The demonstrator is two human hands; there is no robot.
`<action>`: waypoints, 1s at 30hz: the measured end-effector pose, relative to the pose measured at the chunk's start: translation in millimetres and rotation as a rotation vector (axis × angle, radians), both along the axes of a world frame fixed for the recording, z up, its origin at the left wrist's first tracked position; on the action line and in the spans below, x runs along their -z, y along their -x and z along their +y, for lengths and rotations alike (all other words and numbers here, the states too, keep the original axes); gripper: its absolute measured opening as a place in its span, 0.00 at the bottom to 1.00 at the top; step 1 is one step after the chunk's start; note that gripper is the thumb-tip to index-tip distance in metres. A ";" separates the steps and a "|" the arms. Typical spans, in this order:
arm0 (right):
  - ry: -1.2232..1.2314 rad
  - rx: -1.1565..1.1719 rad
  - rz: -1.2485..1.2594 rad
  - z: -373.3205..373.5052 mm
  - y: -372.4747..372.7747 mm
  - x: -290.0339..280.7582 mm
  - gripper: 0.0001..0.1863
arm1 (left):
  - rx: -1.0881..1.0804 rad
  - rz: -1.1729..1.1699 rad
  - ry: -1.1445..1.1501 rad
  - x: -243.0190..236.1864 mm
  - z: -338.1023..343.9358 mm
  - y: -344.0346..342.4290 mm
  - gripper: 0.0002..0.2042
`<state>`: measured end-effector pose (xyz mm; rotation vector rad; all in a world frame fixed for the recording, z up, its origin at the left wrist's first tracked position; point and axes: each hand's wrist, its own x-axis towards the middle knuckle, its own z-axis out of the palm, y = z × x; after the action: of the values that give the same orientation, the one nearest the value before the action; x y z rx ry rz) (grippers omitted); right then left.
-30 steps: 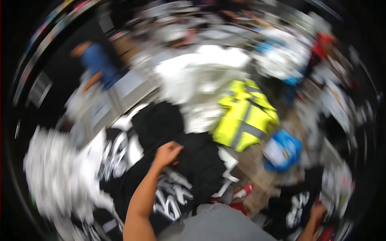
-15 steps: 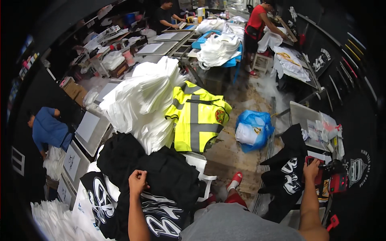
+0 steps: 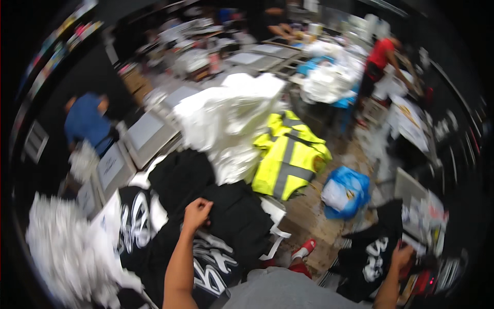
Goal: The person positions black t-shirts onto a heat press, applies a logo transfer by hand, and operates the press to secure the design. The person then removes the shirts and places them onto a stack with others.
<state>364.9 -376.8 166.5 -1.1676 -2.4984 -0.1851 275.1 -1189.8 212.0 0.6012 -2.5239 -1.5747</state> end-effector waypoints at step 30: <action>-0.453 -0.162 0.136 31.7 -15.3 30.8 0.32 | 0.027 -0.074 0.009 -12.6 -12.2 -14.1 0.14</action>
<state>380.3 -345.1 135.7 -0.7635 -2.2544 -0.5727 289.2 -1202.0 224.6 0.6377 -2.6017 -1.5772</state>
